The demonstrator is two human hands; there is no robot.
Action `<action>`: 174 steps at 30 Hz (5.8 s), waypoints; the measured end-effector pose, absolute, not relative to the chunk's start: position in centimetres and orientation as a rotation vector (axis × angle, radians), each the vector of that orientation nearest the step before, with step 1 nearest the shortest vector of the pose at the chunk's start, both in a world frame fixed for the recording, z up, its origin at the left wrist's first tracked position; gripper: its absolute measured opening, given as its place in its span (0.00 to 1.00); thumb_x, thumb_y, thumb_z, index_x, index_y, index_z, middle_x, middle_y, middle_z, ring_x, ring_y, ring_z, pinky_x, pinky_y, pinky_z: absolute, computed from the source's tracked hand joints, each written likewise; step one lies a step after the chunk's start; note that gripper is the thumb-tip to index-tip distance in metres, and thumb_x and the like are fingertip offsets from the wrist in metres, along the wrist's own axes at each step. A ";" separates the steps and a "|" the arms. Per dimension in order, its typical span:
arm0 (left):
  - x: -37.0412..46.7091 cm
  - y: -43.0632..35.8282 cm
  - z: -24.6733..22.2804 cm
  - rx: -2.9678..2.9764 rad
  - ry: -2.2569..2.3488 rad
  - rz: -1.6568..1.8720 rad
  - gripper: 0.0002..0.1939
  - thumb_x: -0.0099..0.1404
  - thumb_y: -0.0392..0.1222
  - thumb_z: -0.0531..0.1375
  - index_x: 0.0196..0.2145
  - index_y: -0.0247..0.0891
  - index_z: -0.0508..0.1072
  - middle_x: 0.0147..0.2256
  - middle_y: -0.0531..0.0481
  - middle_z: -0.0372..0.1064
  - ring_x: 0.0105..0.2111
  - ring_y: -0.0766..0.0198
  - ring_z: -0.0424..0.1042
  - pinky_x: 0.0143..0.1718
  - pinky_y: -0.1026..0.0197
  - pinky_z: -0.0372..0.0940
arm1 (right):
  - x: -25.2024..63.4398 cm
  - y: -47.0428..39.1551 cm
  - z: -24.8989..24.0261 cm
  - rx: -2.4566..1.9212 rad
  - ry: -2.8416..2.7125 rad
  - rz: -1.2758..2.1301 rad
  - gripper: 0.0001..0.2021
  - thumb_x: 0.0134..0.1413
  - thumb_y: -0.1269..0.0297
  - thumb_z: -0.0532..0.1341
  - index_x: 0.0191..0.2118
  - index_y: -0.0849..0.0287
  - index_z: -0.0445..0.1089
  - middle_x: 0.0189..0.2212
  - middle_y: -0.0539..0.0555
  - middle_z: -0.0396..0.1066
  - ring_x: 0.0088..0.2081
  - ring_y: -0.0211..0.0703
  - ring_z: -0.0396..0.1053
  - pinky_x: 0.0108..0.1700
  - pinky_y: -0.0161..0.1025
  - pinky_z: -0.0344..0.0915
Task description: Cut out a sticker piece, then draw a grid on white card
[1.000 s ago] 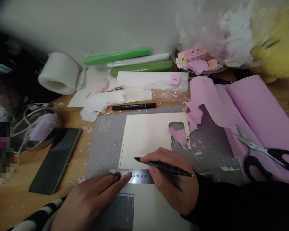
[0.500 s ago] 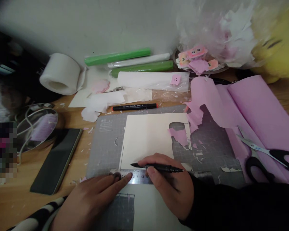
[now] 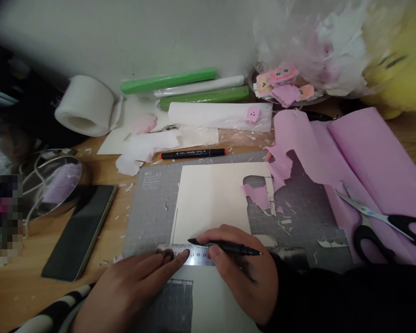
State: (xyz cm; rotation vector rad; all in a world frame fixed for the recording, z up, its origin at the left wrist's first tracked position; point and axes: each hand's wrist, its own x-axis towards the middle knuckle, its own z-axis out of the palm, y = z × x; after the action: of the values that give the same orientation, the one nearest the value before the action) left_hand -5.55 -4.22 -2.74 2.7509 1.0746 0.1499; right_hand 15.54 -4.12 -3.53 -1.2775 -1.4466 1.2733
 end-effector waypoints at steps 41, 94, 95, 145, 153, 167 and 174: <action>-5.6 -4.4 -3.0 2.809 1.070 0.215 0.26 0.71 0.39 0.33 0.46 0.36 0.69 0.25 0.51 0.72 0.23 0.66 0.72 0.21 0.65 0.65 | 15.5 -4.3 -4.0 -1.276 -1.442 1.401 0.10 0.58 0.70 0.52 0.39 0.48 0.67 0.29 0.45 0.70 0.29 0.32 0.69 0.32 0.28 0.66; -5.4 -4.4 -2.8 2.732 1.095 0.019 0.17 0.64 0.31 0.49 0.49 0.37 0.67 0.26 0.51 0.72 0.22 0.64 0.71 0.20 0.65 0.66 | 15.0 -3.7 -3.5 -1.278 -1.650 1.332 0.07 0.52 0.71 0.57 0.36 0.54 0.70 0.31 0.45 0.74 0.32 0.34 0.71 0.36 0.28 0.67; -5.4 -4.5 -2.7 2.729 1.108 -0.006 0.17 0.63 0.30 0.51 0.49 0.38 0.67 0.26 0.52 0.72 0.22 0.64 0.71 0.21 0.65 0.66 | 15.0 -3.6 -3.5 -1.282 -1.663 1.324 0.07 0.52 0.71 0.57 0.35 0.54 0.70 0.30 0.45 0.74 0.32 0.35 0.71 0.35 0.29 0.67; -5.5 -4.6 -3.0 2.721 1.157 0.077 0.21 0.58 0.28 0.50 0.49 0.39 0.66 0.23 0.55 0.70 0.19 0.62 0.71 0.16 0.63 0.63 | 16.7 -3.9 -2.6 -1.330 -1.870 0.722 0.06 0.45 0.73 0.54 0.28 0.56 0.64 0.22 0.45 0.67 0.24 0.32 0.64 0.29 0.31 0.59; -5.6 -4.8 -3.0 2.724 1.168 0.092 0.21 0.58 0.28 0.50 0.48 0.38 0.67 0.22 0.55 0.70 0.18 0.61 0.71 0.15 0.62 0.63 | 16.6 -3.8 -2.7 -1.330 -1.873 0.689 0.05 0.45 0.73 0.53 0.28 0.56 0.63 0.21 0.45 0.66 0.23 0.33 0.64 0.28 0.32 0.59; -5.6 -4.5 -3.2 2.807 1.046 0.206 0.21 0.70 0.36 0.36 0.46 0.33 0.66 0.21 0.53 0.68 0.18 0.64 0.69 0.15 0.62 0.60 | 17.1 -3.4 -2.9 -1.312 -1.895 0.690 0.05 0.45 0.72 0.54 0.28 0.56 0.63 0.19 0.45 0.66 0.21 0.33 0.64 0.26 0.32 0.59; -5.4 -4.5 -3.1 2.821 0.797 0.319 0.18 0.69 0.34 0.40 0.41 0.30 0.68 0.18 0.53 0.66 0.16 0.65 0.65 0.15 0.62 0.58 | 18.2 -1.8 -3.2 -1.359 -1.393 1.052 0.08 0.51 0.73 0.53 0.29 0.54 0.65 0.17 0.43 0.69 0.19 0.31 0.68 0.21 0.26 0.64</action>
State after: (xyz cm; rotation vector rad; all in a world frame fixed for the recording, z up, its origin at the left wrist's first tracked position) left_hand -5.37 -4.54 -3.07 2.8209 0.7974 0.3193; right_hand 18.21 -1.81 -3.22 -1.3594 -1.3929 1.0524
